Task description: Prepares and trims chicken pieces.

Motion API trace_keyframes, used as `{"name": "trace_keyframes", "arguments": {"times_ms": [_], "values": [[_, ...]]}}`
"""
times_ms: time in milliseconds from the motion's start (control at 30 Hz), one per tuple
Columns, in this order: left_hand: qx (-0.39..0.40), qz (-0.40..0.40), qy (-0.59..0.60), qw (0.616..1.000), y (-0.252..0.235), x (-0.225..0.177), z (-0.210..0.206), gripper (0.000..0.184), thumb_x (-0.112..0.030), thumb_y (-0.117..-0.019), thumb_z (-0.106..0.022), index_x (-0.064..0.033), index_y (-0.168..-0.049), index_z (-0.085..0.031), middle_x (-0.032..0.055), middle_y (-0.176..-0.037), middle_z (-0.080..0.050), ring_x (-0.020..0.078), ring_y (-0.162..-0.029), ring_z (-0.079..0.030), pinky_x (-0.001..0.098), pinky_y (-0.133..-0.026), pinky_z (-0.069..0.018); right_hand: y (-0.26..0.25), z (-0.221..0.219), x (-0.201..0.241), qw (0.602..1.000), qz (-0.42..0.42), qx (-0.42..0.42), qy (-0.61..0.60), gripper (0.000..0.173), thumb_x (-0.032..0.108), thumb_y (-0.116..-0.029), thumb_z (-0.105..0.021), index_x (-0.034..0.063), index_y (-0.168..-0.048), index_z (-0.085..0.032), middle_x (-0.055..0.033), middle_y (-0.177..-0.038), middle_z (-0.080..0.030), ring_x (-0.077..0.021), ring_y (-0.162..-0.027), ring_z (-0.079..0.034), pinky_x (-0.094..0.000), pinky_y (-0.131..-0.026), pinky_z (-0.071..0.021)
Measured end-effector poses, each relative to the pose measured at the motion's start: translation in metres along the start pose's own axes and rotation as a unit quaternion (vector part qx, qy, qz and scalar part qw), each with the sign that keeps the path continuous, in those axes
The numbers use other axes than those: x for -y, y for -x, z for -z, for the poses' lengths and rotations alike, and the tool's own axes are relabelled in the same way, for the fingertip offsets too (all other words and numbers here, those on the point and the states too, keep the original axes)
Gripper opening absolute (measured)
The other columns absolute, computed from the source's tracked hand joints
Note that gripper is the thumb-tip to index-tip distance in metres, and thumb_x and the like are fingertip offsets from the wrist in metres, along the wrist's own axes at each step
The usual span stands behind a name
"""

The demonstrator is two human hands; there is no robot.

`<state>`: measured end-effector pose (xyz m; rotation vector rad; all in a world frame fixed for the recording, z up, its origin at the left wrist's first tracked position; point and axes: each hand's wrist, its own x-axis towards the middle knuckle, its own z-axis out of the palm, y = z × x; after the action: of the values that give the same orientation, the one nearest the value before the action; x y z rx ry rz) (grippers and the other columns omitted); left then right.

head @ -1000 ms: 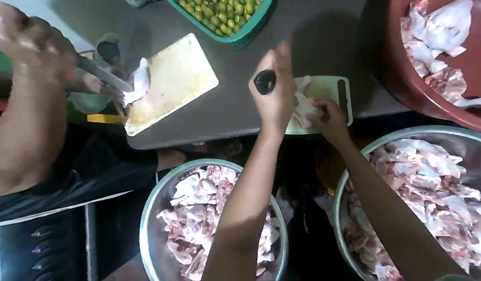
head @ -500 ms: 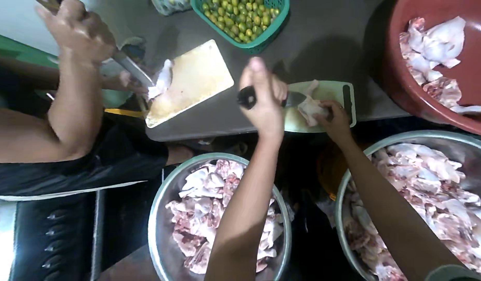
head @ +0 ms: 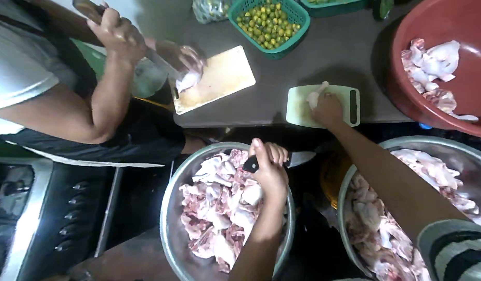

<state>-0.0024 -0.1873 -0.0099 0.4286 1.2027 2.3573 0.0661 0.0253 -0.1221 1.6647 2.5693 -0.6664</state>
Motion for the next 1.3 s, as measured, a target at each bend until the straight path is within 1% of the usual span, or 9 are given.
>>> {"name": "trace_keyframes", "arguments": {"times_ms": [233, 400, 533, 633, 733, 933, 1100, 1200, 1300], "values": [[-0.009, -0.012, 0.004, 1.000, 0.028, -0.042, 0.030, 0.047, -0.018, -0.1098, -0.035, -0.0167, -0.064, -0.045, -0.0073, -0.045, -0.038, 0.0057, -0.039, -0.043, 0.0220, -0.046, -0.0449, -0.010, 0.020, -0.022, 1.000, 0.017, 0.006, -0.012, 0.075, 0.024, -0.0853, -0.082, -0.0098, -0.143, -0.047, -0.0355, -0.136, -0.055, -0.0531, -0.130, -0.051, -0.0693, -0.106, -0.0403], [-0.029, -0.030, -0.009, 0.999, 0.036, -0.065, 0.055, 0.049, -0.021, -0.1101, -0.035, -0.0174, -0.062, -0.045, -0.0071, -0.045, -0.038, 0.0060, -0.039, -0.043, 0.0228, -0.047, -0.0446, -0.001, 0.032, -0.042, 0.988, -0.014, -0.003, -0.151, 0.060, 0.025, -0.0919, -0.077, -0.0066, -0.137, -0.053, -0.0333, -0.127, -0.061, -0.0520, -0.121, -0.058, -0.0705, -0.102, -0.0443], [-0.044, -0.022, -0.026, 0.998, 0.048, -0.070, 0.073, 0.049, -0.023, -0.1108, -0.033, -0.0176, -0.063, -0.045, -0.0069, -0.045, -0.039, 0.0064, -0.039, -0.044, 0.0234, -0.047, -0.0458, 0.001, 0.017, -0.077, 0.987, 0.061, 0.013, -0.148, 0.049, 0.028, -0.0996, -0.068, -0.0055, -0.134, -0.059, -0.0327, -0.132, -0.059, -0.0514, -0.128, -0.054, -0.0673, -0.108, -0.0398], [-0.048, -0.008, -0.037, 0.998, 0.055, -0.066, 0.081, 0.049, -0.021, -0.1106, -0.030, -0.0176, -0.064, -0.045, -0.0072, -0.045, -0.039, 0.0059, -0.039, -0.044, 0.0227, -0.047, -0.0464, 0.014, 0.002, -0.097, 0.984, 0.110, -0.003, -0.140, 0.060, 0.022, -0.0935, -0.075, 0.0020, -0.146, -0.054, -0.0324, -0.144, -0.052, -0.0550, -0.132, -0.048, -0.0727, -0.108, -0.0361], [-0.053, 0.011, -0.048, 0.997, 0.060, -0.057, 0.083, 0.048, -0.019, -0.1104, -0.030, -0.0171, -0.064, -0.045, -0.0067, -0.045, -0.040, 0.0066, -0.039, -0.045, 0.0231, -0.046, -0.0465, 0.033, -0.001, -0.092, 0.985, 0.115, -0.027, -0.128, 0.064, 0.022, -0.0892, -0.080, 0.0021, -0.144, -0.055, -0.0330, -0.143, -0.051, -0.0566, -0.129, -0.049, -0.0733, -0.106, -0.0375], [0.018, -0.029, -0.035, 0.999, 0.033, -0.046, 0.053, 0.049, -0.026, -0.1101, -0.036, -0.0188, -0.063, -0.047, -0.0077, -0.046, -0.041, 0.0052, -0.041, -0.045, 0.0221, -0.048, -0.0453, 0.044, -0.012, -0.074, 0.982, 0.111, -0.047, -0.147, 0.065, 0.034, -0.0893, -0.080, 0.0031, -0.141, -0.057, -0.0269, -0.143, -0.054, -0.0499, -0.130, -0.052, -0.0657, -0.106, -0.0438], [0.120, -0.086, -0.060, 0.987, -0.016, -0.025, 0.007, 0.043, -0.032, -0.1092, -0.044, -0.0229, -0.067, -0.048, -0.0092, -0.047, -0.041, 0.0054, -0.041, -0.044, 0.0225, -0.047, -0.0460, 0.047, -0.027, -0.054, 0.985, 0.083, -0.087, -0.121, 0.092, 0.056, -0.0790, -0.082, -0.0017, -0.144, -0.052, -0.0301, -0.146, -0.050, -0.0509, -0.137, -0.045, -0.0656, -0.115, -0.0329], [0.183, -0.114, -0.062, 0.975, -0.042, 0.006, -0.027, 0.041, -0.034, -0.1094, -0.047, -0.0245, -0.069, -0.047, -0.0113, -0.049, -0.040, 0.0031, -0.042, -0.042, 0.0204, -0.047, -0.0442, 0.043, -0.033, -0.031, 0.983, 0.013, -0.123, -0.138, 0.073, 0.044, -0.0869, -0.077, -0.0043, -0.138, -0.057, -0.0311, -0.143, -0.052, -0.0511, -0.136, -0.045, -0.0635, -0.116, -0.0324], [0.209, -0.136, -0.021, 0.968, -0.072, 0.032, -0.063, 0.042, -0.025, -0.1097, -0.043, -0.0222, -0.068, -0.045, -0.0109, -0.047, -0.038, 0.0027, -0.041, -0.042, 0.0204, -0.046, -0.0427, 0.037, -0.040, -0.032, 0.978, 0.014, -0.137, -0.156, 0.057, 0.034, -0.0929, -0.071, -0.0024, -0.135, -0.061, -0.0294, -0.141, -0.054, -0.0498, -0.135, -0.047, -0.0630, -0.115, -0.0339]]}}
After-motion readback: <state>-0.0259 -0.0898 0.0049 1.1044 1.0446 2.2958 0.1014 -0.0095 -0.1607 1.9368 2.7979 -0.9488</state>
